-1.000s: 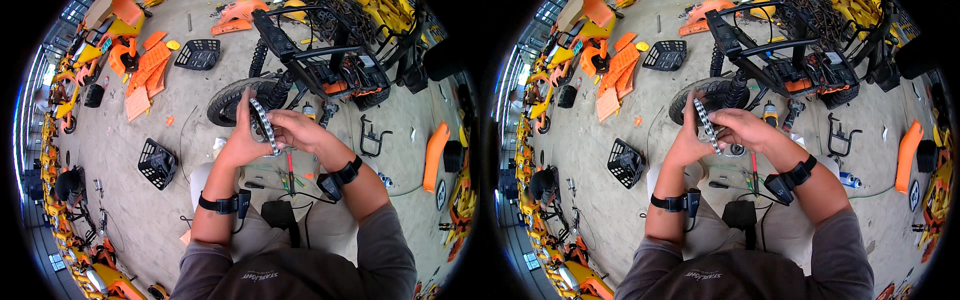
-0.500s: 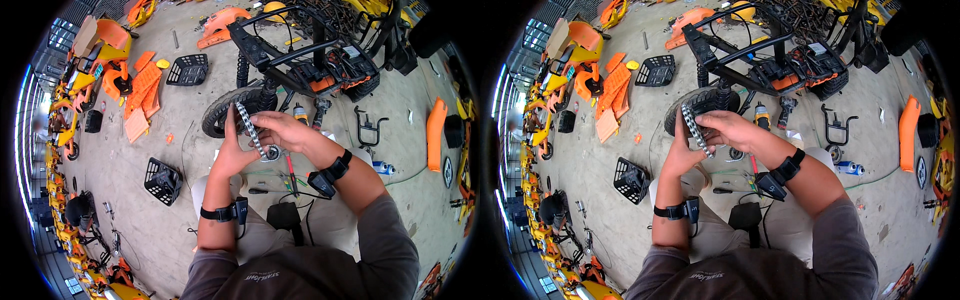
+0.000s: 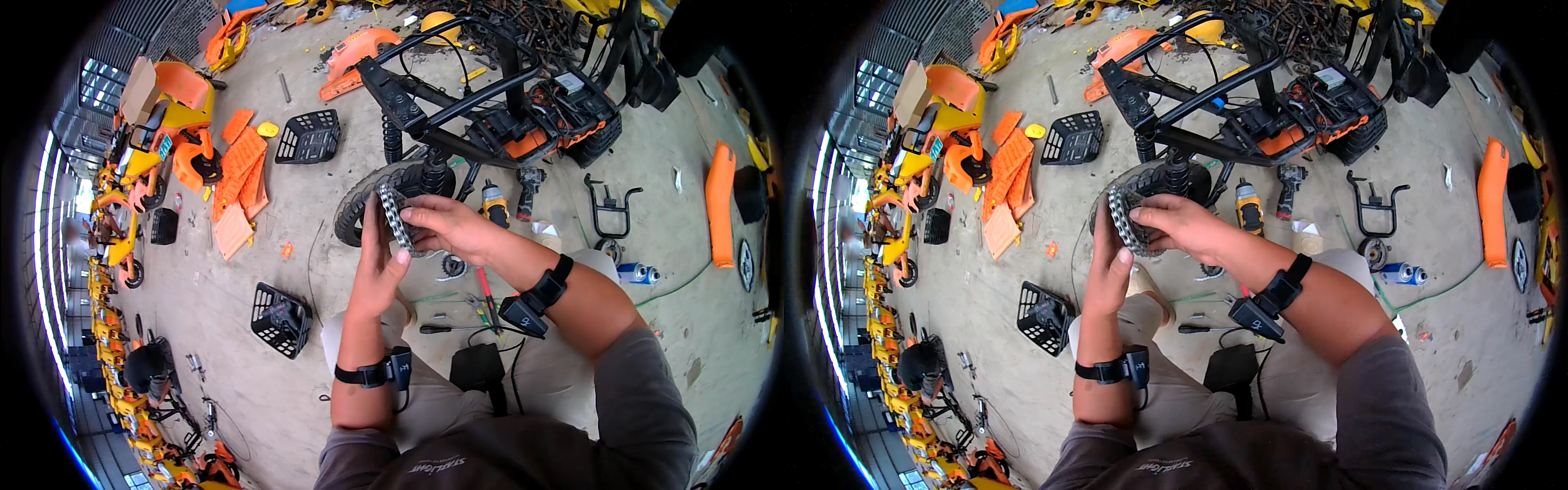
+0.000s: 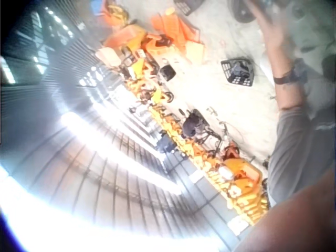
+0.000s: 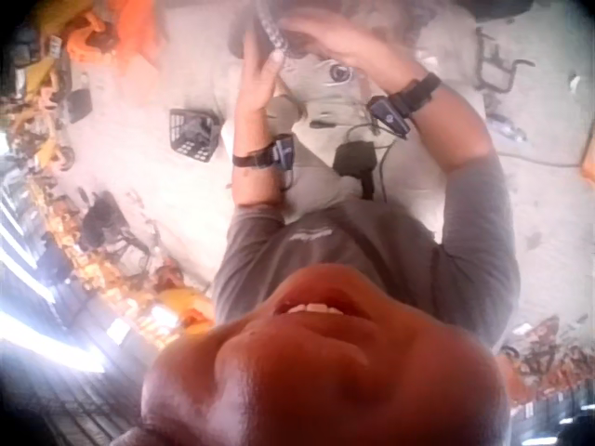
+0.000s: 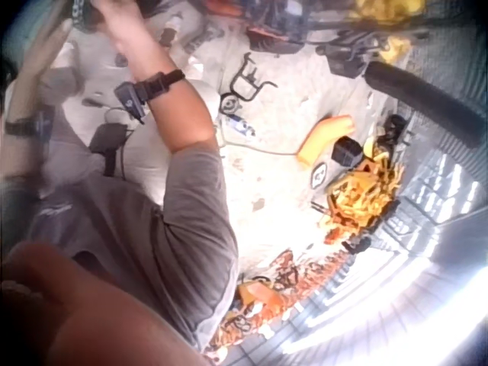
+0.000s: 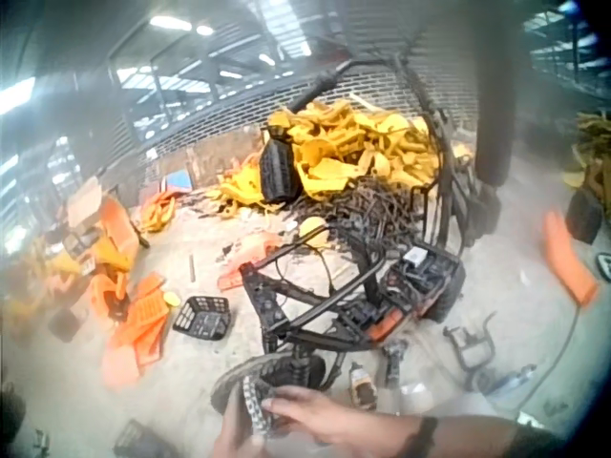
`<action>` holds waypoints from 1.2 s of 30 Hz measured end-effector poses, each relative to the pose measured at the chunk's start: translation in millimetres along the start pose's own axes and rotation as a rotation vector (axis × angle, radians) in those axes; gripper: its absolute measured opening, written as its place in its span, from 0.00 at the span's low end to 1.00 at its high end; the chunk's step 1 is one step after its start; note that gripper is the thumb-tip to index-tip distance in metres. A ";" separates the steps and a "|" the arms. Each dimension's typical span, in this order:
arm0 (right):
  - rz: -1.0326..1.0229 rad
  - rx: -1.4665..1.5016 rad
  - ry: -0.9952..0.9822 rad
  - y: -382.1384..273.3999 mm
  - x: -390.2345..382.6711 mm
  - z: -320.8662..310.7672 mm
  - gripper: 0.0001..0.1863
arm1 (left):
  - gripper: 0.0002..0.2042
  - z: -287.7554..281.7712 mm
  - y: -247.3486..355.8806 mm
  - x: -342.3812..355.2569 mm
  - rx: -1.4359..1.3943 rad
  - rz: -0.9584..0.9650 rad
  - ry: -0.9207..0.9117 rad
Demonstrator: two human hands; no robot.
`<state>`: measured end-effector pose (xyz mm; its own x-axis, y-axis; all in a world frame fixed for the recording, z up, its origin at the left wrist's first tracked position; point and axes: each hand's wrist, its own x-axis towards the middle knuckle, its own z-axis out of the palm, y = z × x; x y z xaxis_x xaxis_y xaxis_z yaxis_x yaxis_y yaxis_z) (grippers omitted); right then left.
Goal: The person holds a motorcycle wheel sprocket and uses a tool to remove a metal ring and chain. They manipulate the sprocket and chain assembly by hand while working on the floor of a motorcycle shop.
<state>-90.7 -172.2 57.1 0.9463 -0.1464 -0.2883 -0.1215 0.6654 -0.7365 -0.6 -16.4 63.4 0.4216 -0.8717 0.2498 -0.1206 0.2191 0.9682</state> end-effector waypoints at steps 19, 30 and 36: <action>-0.136 -0.137 0.174 46.1 17.3 11.0 0.37 | 0.24 -5.0 -8.6 6.9 -0.103 -0.276 0.356; -0.221 -0.282 0.222 51.8 27.5 5.7 0.39 | 0.33 -2.6 -5.2 16.2 -0.475 -0.230 0.332; -0.264 -0.285 0.222 45.6 25.9 10.5 0.39 | 0.35 -5.7 -0.6 19.9 -0.598 -0.280 0.351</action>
<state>-68.6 -137.9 22.4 0.8724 -0.4587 -0.1689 0.0090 0.3606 -0.9327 13.0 -31.3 67.9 0.6385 -0.7610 -0.1149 0.5009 0.2976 0.8128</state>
